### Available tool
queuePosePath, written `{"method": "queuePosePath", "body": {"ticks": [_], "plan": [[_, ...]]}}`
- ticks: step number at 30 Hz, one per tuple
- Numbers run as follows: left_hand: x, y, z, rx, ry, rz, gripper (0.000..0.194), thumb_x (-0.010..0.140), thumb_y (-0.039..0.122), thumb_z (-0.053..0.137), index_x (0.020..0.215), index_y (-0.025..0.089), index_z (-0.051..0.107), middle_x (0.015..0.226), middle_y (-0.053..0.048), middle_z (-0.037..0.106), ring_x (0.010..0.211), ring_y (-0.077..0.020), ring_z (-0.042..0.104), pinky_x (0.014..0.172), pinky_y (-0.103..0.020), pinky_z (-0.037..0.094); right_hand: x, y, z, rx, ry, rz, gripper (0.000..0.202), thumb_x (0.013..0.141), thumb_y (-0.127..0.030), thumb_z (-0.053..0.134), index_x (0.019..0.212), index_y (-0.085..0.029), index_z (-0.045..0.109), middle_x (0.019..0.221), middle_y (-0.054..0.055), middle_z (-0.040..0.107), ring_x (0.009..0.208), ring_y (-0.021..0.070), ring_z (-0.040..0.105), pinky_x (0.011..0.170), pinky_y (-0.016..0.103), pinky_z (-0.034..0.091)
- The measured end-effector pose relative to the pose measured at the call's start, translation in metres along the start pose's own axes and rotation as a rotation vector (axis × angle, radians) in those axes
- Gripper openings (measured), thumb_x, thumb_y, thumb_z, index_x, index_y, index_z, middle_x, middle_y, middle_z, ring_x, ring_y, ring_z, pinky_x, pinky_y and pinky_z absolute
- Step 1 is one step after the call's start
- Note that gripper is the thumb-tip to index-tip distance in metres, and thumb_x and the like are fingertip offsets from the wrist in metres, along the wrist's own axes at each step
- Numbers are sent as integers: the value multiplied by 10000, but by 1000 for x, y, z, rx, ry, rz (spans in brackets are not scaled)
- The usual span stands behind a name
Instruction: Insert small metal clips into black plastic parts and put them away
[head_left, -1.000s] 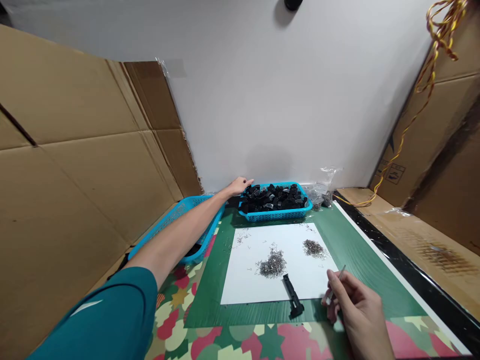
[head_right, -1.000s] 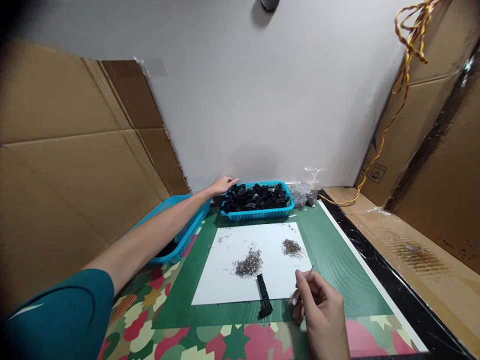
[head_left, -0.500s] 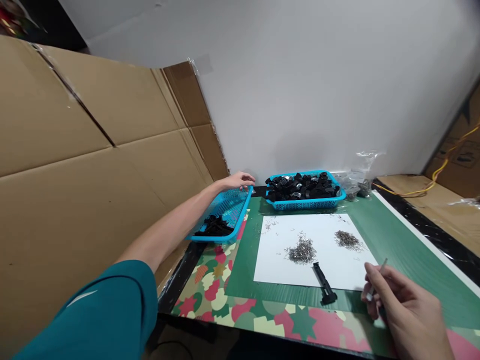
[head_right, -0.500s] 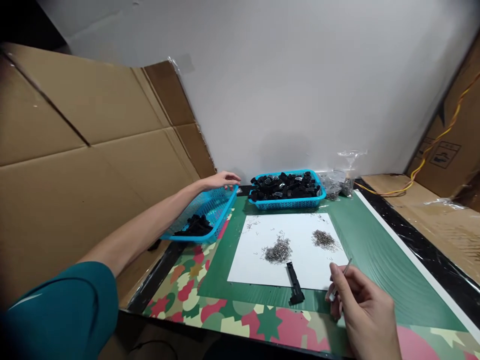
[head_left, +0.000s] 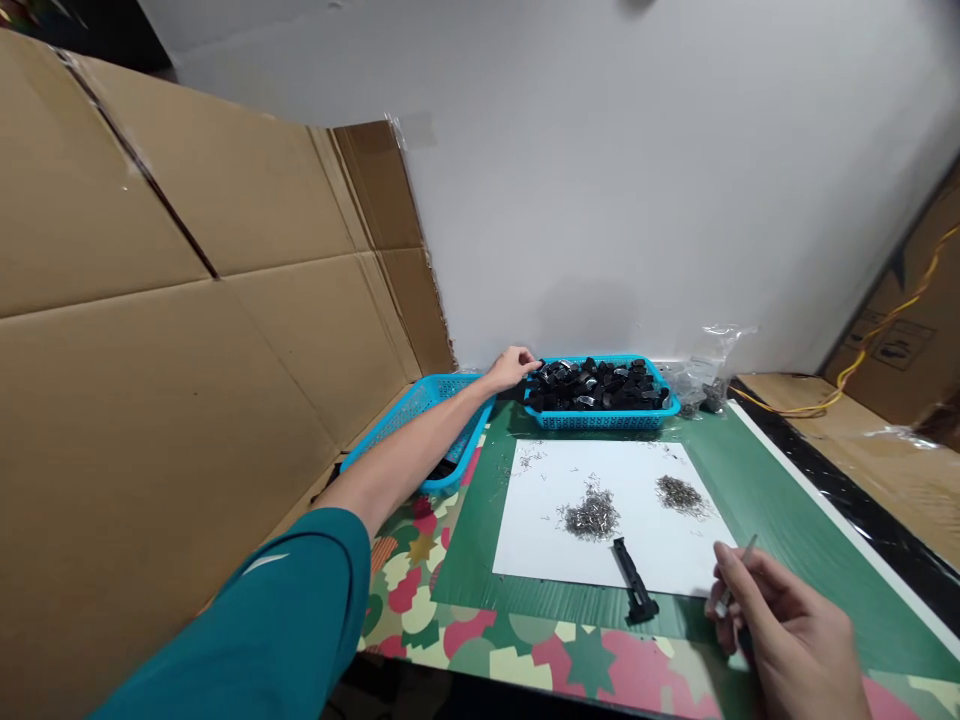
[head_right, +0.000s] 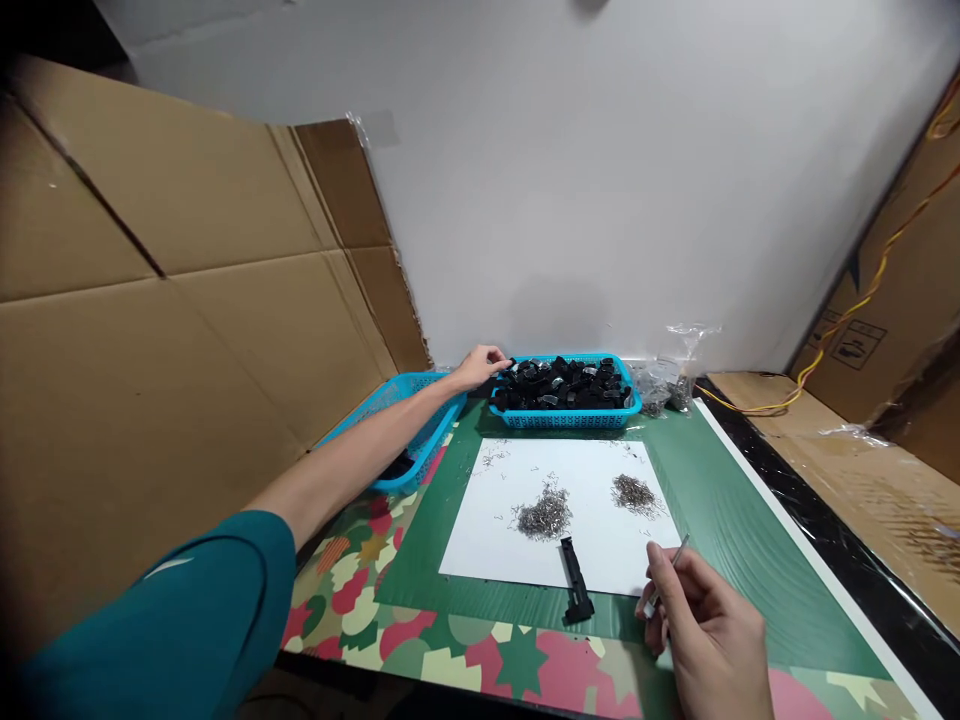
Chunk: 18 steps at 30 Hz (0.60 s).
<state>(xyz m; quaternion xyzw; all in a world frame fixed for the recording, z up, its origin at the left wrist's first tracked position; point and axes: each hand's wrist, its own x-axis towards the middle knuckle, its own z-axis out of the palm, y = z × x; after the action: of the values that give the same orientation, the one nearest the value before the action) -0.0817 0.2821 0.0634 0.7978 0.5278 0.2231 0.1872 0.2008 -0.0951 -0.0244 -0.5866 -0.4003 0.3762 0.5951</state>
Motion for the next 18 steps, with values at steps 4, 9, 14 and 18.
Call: {"method": "queuePosePath", "body": {"ticks": [4,9,14,18], "plan": [[1,1,-3,36,-9,-3,347,1029,380,673,1289,152,657,1271,-106,684,1089,-242,698,933,-450,616,-2,-6,-2,-34,24,-14,581,828,-714,748,618,-181,649,552,33,601,469,136,525,456,228,453],[-39,-12,-39,131,-130,-11,309,1032,426,655,1130,134,687,1071,-64,709,914,-191,693,820,-369,602,-7,-12,0,-44,68,18,594,823,-733,734,604,-190,633,547,31,596,471,132,524,459,225,446],[-107,-16,-92,215,-449,-37,422,836,557,779,822,136,743,709,-2,641,659,-140,546,616,-255,382,-11,-12,5,-55,29,65,583,805,-754,732,646,-200,644,523,14,568,447,129,501,415,225,404],[-143,-9,-118,298,-569,-88,478,730,602,816,889,154,768,718,-8,638,634,-145,494,584,-259,319,-10,-5,5,-28,-14,65,545,834,-718,735,677,-206,637,540,5,577,461,124,514,421,213,402]]}}
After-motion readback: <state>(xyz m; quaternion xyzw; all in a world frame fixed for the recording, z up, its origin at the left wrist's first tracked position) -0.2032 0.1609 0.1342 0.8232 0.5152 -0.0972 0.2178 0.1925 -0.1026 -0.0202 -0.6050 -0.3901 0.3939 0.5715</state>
